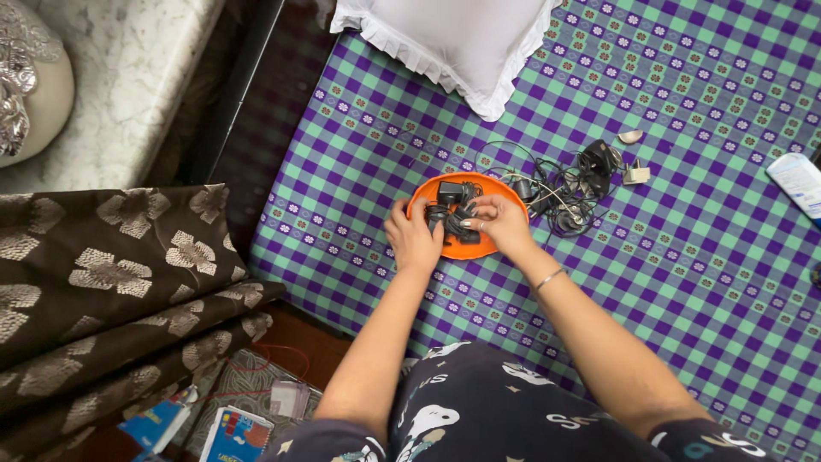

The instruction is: The person organizes and connects various electronic components, including wires and a small motor, while seated on a bed.

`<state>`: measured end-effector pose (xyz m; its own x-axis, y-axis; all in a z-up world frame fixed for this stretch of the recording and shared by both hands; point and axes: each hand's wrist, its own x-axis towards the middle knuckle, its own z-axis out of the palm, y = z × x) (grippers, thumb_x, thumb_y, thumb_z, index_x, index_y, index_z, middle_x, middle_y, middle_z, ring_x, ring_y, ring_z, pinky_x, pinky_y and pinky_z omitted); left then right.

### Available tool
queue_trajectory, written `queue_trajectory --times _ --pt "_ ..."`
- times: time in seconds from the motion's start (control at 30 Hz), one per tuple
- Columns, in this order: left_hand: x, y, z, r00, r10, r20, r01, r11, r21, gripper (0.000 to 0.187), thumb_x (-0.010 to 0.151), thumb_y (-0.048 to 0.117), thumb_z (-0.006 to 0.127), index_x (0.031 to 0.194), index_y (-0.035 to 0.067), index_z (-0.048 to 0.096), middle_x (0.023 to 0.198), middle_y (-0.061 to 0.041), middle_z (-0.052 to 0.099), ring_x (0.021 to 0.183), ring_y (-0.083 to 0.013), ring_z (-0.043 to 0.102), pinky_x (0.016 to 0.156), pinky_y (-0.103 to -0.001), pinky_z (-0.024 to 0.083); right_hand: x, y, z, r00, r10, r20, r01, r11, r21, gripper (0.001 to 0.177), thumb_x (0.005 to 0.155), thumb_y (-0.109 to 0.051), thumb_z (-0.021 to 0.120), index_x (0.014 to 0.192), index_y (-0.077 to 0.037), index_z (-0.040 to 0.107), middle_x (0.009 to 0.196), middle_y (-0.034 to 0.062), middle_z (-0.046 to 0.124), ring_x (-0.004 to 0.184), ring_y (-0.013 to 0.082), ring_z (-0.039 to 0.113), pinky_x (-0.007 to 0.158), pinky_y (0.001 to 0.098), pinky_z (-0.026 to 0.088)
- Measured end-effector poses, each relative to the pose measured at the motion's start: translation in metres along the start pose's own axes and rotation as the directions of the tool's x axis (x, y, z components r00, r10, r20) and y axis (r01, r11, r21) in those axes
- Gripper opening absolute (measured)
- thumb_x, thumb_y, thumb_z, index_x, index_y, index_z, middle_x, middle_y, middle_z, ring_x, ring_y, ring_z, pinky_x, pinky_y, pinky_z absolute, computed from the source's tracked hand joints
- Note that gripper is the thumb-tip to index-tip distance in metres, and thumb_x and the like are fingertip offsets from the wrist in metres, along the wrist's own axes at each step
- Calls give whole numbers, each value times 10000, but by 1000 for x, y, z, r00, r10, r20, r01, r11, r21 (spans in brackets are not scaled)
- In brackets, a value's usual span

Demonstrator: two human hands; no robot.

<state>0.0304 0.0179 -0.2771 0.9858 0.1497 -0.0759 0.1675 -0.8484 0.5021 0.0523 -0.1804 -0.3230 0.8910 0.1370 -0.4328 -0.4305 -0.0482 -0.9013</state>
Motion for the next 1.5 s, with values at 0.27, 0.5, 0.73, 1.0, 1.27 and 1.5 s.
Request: queue_trajectory --times 0.27,0.5,0.73,1.0,1.27,1.5 --pt "4 -2 -9 987 -13 160 45 980 -195 406 823 193 772 1184 348 669 1474 -138 406 1296 -424 477 1003 -508 498 -7 -10 18 982 -186 -33 185 983 -19 434 817 88 707 1237 50 606 1150 87 697 1102 165 690 923 293 592" --pt "7 0 -14 980 -54 193 95 974 -207 386 829 232 781 1181 338 663 1464 -102 402 1312 -389 492 972 -506 518 -14 -24 31 951 -269 -151 150 830 -537 216 828 -90 793 1018 6 751 927 176 761 854 259 747 765 352 578" --pt "5 -1 -9 978 -61 200 101 975 -196 377 861 243 754 1210 321 634 1475 -109 375 1317 -388 492 942 -501 534 -39 -36 59 855 -370 -364 92 798 -596 142 867 -130 783 930 -3 770 852 192 713 778 310 704 723 398 550" --pt "8 2 -11 976 -86 199 131 965 -226 332 896 220 729 1214 281 654 1453 -119 393 1295 -372 525 954 -481 536 -31 -17 54 880 -372 -297 151 810 -567 149 878 -119 756 956 7 746 904 182 715 832 312 701 747 388 553" --pt "9 -7 -12 990 13 138 27 958 -287 356 883 233 752 1230 257 677 1434 -177 395 1289 -412 503 1028 -474 488 -22 -85 -82 433 -751 -499 182 615 -767 78 983 -91 759 973 -34 707 998 114 703 965 302 644 881 417 504" --pt "12 -23 -5 988 -53 144 99 934 -342 291 930 229 688 1221 220 674 1484 -180 385 1167 -354 583 1029 -433 499 65 -71 -244 908 -399 -126 155 601 -784 455 759 -121 751 1211 -75 725 1139 153 722 1027 339 686 916 418 526"
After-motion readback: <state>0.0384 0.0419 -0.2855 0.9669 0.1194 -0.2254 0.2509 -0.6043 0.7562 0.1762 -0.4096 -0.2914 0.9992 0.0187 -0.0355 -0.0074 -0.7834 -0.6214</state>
